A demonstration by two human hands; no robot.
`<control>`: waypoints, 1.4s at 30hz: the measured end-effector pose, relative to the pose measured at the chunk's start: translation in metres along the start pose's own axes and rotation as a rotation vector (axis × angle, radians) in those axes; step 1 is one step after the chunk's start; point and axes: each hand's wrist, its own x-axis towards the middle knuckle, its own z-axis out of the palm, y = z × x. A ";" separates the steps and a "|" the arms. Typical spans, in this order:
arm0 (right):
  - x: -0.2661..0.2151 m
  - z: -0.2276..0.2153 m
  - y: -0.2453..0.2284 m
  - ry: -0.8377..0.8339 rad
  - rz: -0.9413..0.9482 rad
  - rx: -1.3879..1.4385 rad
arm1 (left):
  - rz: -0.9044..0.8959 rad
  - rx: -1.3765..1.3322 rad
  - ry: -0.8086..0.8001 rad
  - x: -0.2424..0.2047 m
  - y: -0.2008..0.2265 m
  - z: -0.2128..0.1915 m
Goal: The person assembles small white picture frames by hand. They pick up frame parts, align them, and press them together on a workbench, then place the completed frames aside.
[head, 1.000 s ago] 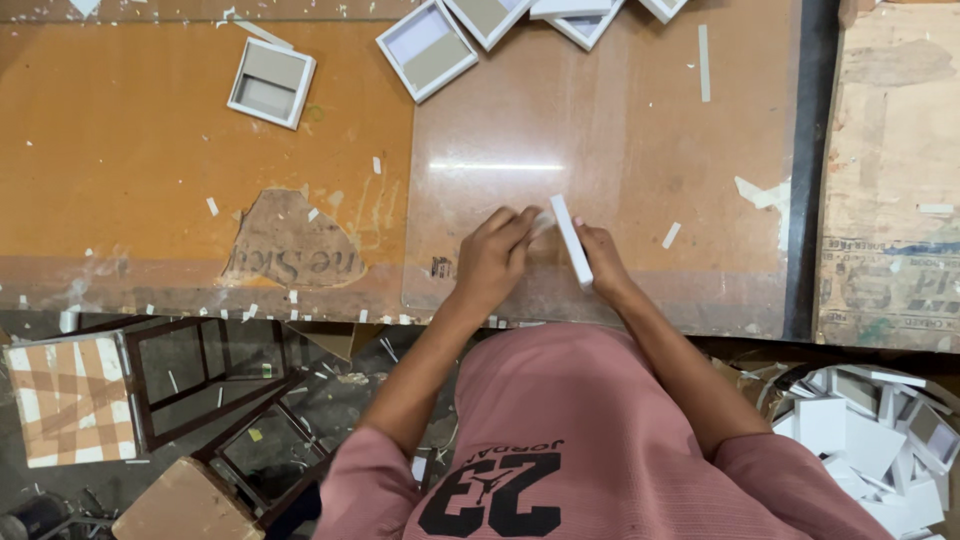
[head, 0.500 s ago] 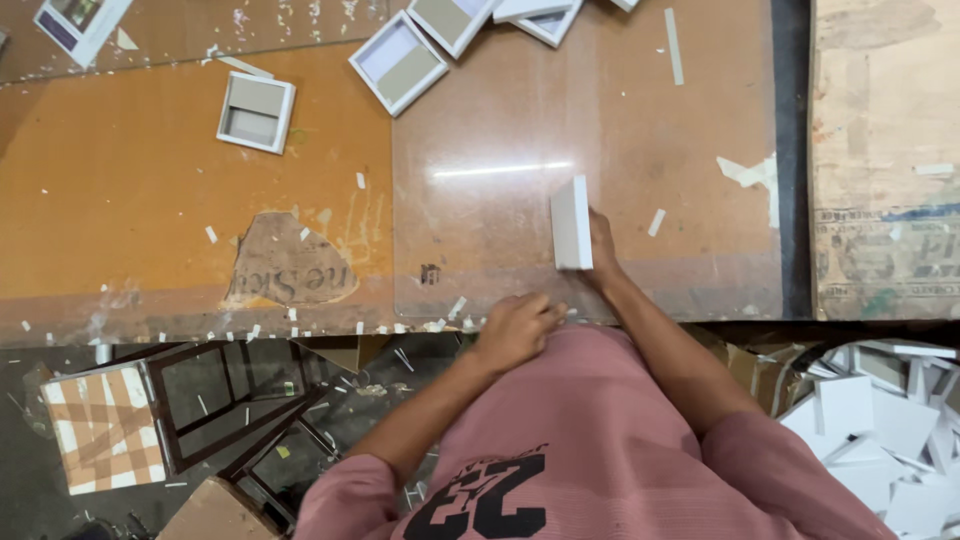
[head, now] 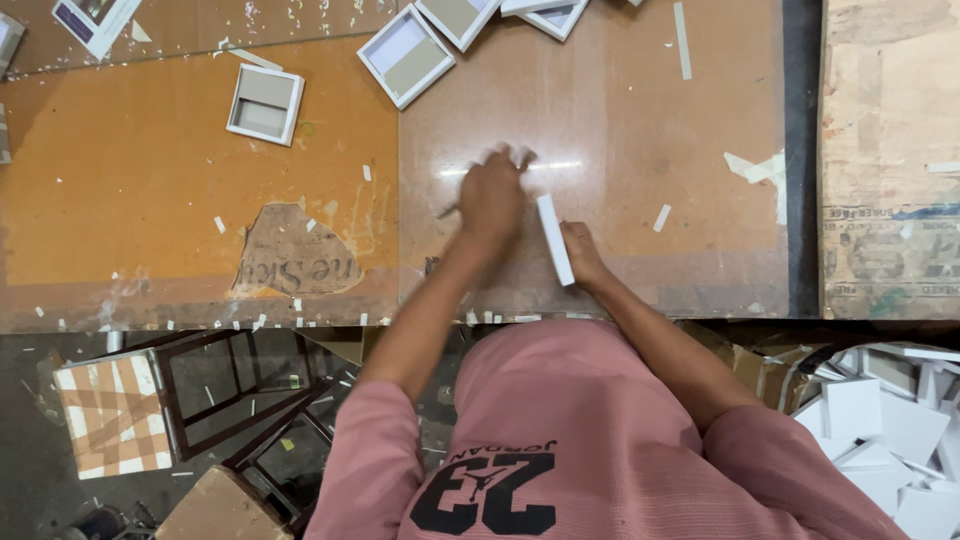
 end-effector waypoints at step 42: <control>-0.036 0.010 -0.118 -0.308 -0.378 -0.138 | -0.219 -0.229 -0.108 -0.032 -0.062 -0.056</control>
